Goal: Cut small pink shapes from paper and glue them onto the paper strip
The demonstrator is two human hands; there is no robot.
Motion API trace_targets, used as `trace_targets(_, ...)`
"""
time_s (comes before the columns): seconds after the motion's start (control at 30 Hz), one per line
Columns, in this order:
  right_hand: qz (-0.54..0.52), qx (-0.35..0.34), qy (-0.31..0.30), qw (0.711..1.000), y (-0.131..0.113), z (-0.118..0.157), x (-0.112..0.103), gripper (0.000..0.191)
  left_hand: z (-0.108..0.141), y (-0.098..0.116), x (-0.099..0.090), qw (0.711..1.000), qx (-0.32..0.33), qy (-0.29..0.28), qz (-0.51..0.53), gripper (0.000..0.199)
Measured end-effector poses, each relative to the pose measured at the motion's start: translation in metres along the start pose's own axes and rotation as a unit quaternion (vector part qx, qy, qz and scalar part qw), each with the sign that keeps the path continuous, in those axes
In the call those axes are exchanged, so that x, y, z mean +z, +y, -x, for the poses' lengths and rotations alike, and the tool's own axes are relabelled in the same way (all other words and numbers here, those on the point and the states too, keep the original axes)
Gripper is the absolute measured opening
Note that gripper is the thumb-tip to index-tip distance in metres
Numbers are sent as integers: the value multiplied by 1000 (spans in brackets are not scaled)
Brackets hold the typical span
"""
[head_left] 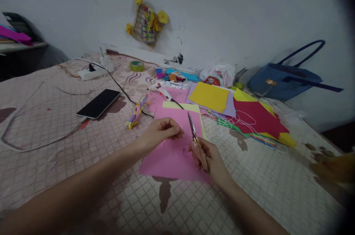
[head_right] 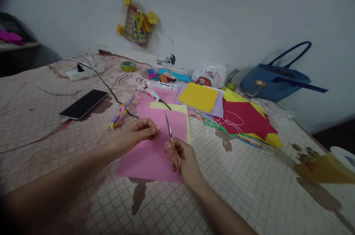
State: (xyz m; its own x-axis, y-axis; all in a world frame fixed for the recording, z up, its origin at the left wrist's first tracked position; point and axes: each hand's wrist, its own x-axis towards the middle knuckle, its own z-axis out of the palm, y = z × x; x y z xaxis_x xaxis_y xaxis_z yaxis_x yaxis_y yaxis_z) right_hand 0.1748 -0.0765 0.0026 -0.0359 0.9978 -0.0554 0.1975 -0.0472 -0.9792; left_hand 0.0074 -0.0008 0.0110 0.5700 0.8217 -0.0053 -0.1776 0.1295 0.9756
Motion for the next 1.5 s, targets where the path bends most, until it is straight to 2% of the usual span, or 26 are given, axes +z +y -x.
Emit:
trace_targets(0.2, -7, -8, 42, 999, -6, -1, -2, 24, 2, 1, 2, 998, -12, -48, -38, 15)
trace_targets(0.33, 8, -35, 44, 998, -8, 2, -2, 20, 3, 0, 2, 995, -7, -81, -64, 16)
trace_targets(0.5, -2, -29, 47, 998, -6, 1, -2, 21, 4, -4, 4, 992, -20, -100, -79, 16)
trace_targets(0.7, -11, -27, 11, 1000, -2, -2, -1, 21, 6, -5, 9, 985, -39, -128, -110, 17)
trace_targets(0.8, -7, -27, 2, 1000, -2, -1, 0, 20, 7, -7, 9, 982, -35, -149, -109, 17)
trace_targets(0.93, -6, -17, -13, 1000, -4, -1, -2, 18, 6, -9, 8, 980, -60, -163, -95, 22)
trace_targets(1.0, -27, -10, -19, 999, -3, -2, -4, 17, 6, -8, 8, 982, -61, -160, -82, 22)
trace_targets(1.1, -113, 1, -31, 993, 2, -4, -5, 20, 5, -5, 9, 986, -17, -149, -73, 14)
trace_targets(1.2, -222, 19, -70, 972, 5, -6, -3, 24, 6, -2, 10, 985, 27, -150, -83, 13)
trace_targets(1.3, -296, 46, -120, 947, 7, -7, -1, 20, 8, 0, 12, 983, 40, -142, -110, 11)
trace_targets(1.4, -299, 70, -153, 939, 8, -8, 1, 19, 8, 1, 13, 984, 38, -130, -116, 10)
trace_targets(1.5, -242, 49, -97, 964, 8, -7, 0, 25, 6, 0, 11, 988, 23, -111, -102, 10)
